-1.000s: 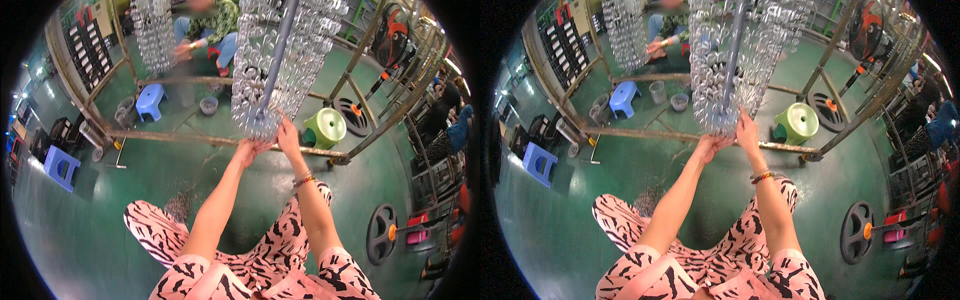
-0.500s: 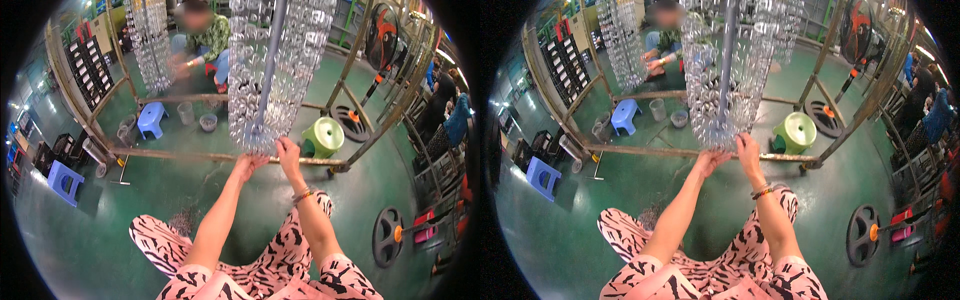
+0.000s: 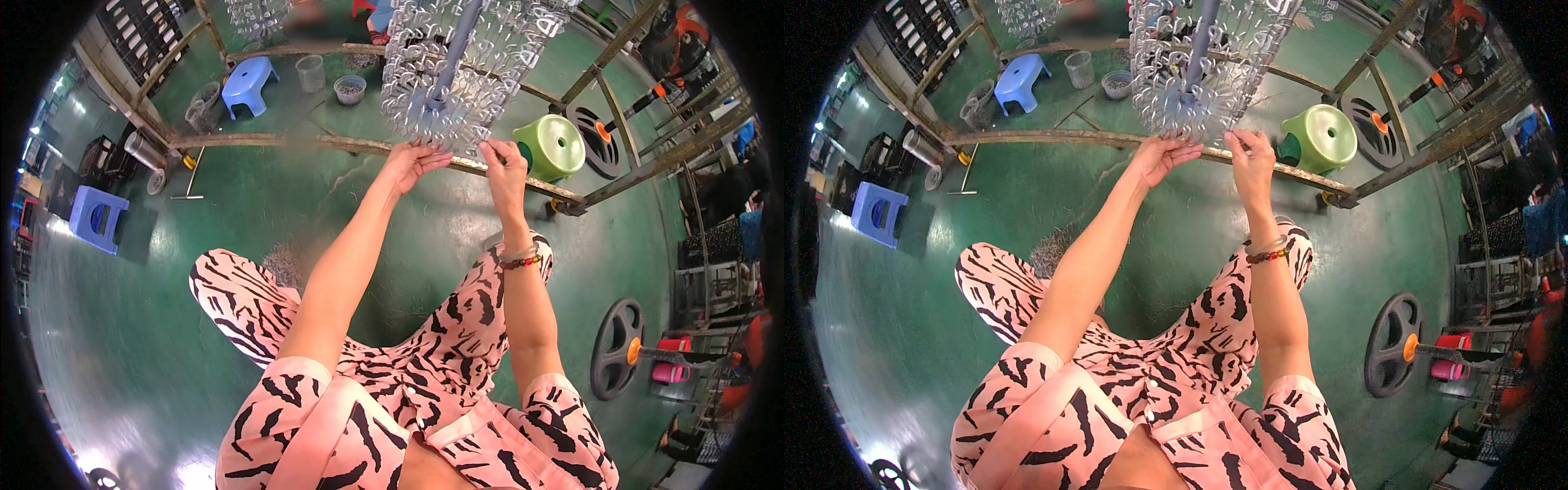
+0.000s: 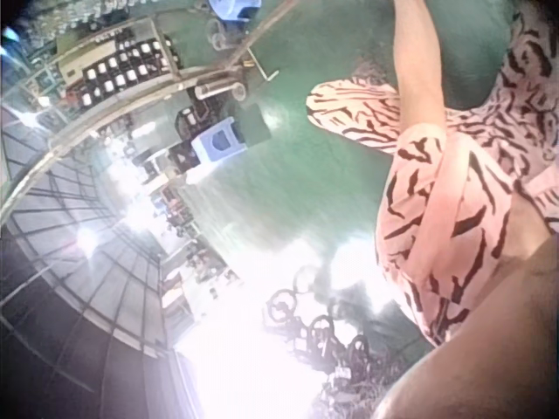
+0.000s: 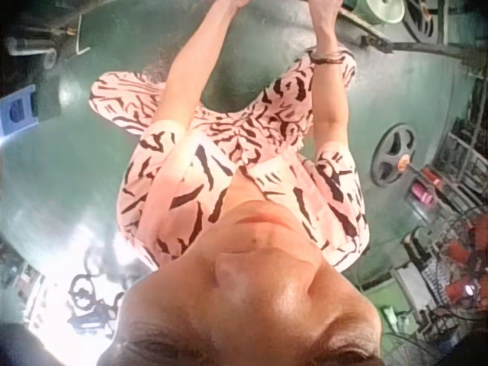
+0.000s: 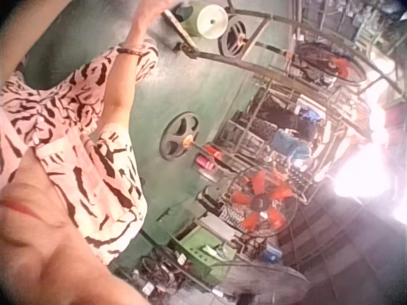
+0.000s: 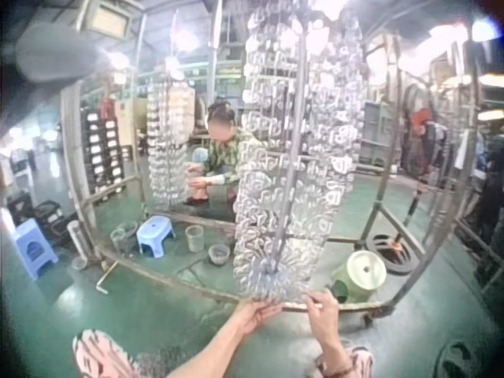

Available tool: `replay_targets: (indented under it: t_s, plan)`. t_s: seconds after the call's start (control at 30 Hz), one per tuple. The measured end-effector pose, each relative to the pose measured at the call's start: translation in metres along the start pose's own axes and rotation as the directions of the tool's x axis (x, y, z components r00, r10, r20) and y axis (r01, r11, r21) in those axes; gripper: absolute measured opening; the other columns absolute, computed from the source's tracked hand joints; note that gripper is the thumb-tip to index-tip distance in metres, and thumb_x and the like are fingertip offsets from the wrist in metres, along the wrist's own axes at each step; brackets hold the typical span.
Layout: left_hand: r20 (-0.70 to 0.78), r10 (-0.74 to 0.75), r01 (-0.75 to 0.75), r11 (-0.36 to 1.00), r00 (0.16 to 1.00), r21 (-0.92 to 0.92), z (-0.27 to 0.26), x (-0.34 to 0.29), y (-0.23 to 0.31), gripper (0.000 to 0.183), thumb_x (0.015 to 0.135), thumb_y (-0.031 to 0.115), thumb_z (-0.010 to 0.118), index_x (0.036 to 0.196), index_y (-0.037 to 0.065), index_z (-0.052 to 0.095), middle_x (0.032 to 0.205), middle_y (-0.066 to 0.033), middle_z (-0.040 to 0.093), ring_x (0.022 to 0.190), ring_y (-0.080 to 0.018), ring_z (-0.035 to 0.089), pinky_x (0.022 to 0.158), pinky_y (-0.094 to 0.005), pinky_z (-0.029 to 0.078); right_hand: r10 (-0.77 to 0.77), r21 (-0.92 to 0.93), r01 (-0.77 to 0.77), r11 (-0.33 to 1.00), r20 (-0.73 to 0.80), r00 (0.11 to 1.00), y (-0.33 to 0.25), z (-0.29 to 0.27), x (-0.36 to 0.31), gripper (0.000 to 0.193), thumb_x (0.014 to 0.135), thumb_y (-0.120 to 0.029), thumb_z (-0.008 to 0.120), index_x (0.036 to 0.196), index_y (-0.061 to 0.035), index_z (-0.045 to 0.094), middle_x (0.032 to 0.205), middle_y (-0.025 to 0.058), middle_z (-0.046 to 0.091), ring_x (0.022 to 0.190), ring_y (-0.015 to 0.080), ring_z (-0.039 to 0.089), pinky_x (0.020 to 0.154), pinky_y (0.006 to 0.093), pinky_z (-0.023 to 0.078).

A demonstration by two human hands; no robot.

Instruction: The person hangs small crystal or glass pendants onto a circular metal frame of a chandelier structure by hand, picking each piece from a pile on the floor.

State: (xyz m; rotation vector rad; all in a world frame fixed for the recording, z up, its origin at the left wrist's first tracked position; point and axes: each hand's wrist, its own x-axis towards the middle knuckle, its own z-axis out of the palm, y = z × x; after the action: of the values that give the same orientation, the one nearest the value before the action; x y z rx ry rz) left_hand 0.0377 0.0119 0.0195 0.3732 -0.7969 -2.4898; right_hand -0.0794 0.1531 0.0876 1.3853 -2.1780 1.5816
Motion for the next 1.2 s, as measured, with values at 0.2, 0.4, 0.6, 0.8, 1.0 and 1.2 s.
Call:
replay_targets:
  t_s: [0.2, 0.4, 0.6, 0.8, 1.0, 1.2]
  plan:
    - [0.003, -0.018, 0.018, 1.000, 1.000, -0.015, 0.009, -0.005, -0.004, 0.016, 0.085, -0.007, 0.047, 0.100, -0.008, 0.040, 0.104, -0.0223, 0.054, 0.100, -0.0423, 0.058, 0.088, -0.0437, 0.052, 0.262, 0.398, -0.286, 0.872, 0.115, 0.958, -0.001, -0.003, -0.005, 0.018, 0.084, -0.011, 0.063, 0.092, 0.0044, 0.064, 0.079, 0.0086, 0.065, 0.062, 0.0136, 0.062, 0.055, 0.0242, 0.050]
    - [-0.017, -0.025, 0.024, 0.999, 1.000, -0.036, 0.011, -0.009, -0.008, 0.019, 0.086, -0.005, 0.048, 0.104, -0.008, 0.042, 0.108, -0.0239, 0.055, 0.100, -0.0401, 0.059, 0.087, -0.0426, 0.053, 0.144, 0.306, -0.131, 0.943, -0.020, 0.989, -0.003, 0.001, -0.020, 0.013, 0.082, -0.006, 0.064, 0.090, 0.0042, 0.063, 0.080, 0.0087, 0.066, 0.061, 0.0138, 0.065, 0.055, 0.0232, 0.048]
    - [-0.198, -0.140, 0.194, 0.938, 0.970, 0.288, 0.043, -0.053, -0.040, 0.017, 0.086, 0.006, 0.058, 0.099, -0.006, 0.056, 0.102, -0.0155, 0.062, 0.085, -0.0251, 0.065, 0.075, -0.0303, 0.054, 0.021, 0.191, 0.008, 0.982, -0.150, 0.988, 0.002, 0.002, -0.028, 0.012, 0.080, -0.003, 0.064, 0.092, 0.0016, 0.064, 0.090, 0.0095, 0.064, 0.071, 0.0151, 0.063, 0.060, 0.0252, 0.051]
    - [0.173, 0.698, -0.540, 0.349, 0.695, 0.766, 0.112, -0.069, -0.045, 0.011, 0.082, 0.009, 0.064, 0.089, 0.001, 0.065, 0.085, -0.0093, 0.063, 0.070, -0.0183, 0.063, 0.062, -0.0288, 0.051, -0.037, 0.140, 0.065, 0.988, -0.196, 0.980, -0.014, -0.008, -0.043, 0.018, 0.076, 0.004, 0.063, 0.094, 0.0010, 0.063, 0.093, 0.0097, 0.060, 0.078, 0.0184, 0.061, 0.065, 0.0266, 0.051]
    - [0.184, 0.730, -0.548, 0.296, 0.658, 0.783, 0.128, -0.066, -0.056, 0.013, 0.080, 0.007, 0.064, 0.091, 0.000, 0.063, 0.083, -0.0112, 0.061, 0.066, -0.0215, 0.061, 0.060, -0.0298, 0.049, 0.002, 0.162, 0.041, 0.986, -0.258, 0.966, -0.009, -0.020, -0.060, 0.015, 0.077, 0.004, 0.065, 0.092, 0.0044, 0.061, 0.092, 0.0093, 0.060, 0.079, 0.0165, 0.060, 0.066, 0.0248, 0.051]
    - [0.344, 0.723, -0.563, 0.075, 0.599, 0.823, 0.129, -0.068, -0.062, 0.013, 0.078, 0.002, 0.065, 0.091, -0.002, 0.062, 0.084, -0.0102, 0.061, 0.065, -0.0191, 0.060, 0.056, -0.0278, 0.048, 0.230, 0.472, -0.104, 0.876, -0.218, 0.948, -0.025, -0.041, -0.067, 0.022, 0.082, 0.001, 0.062, 0.104, 0.0024, 0.063, 0.100, 0.0042, 0.060, 0.081, 0.0092, 0.057, 0.067, 0.0219, 0.050]
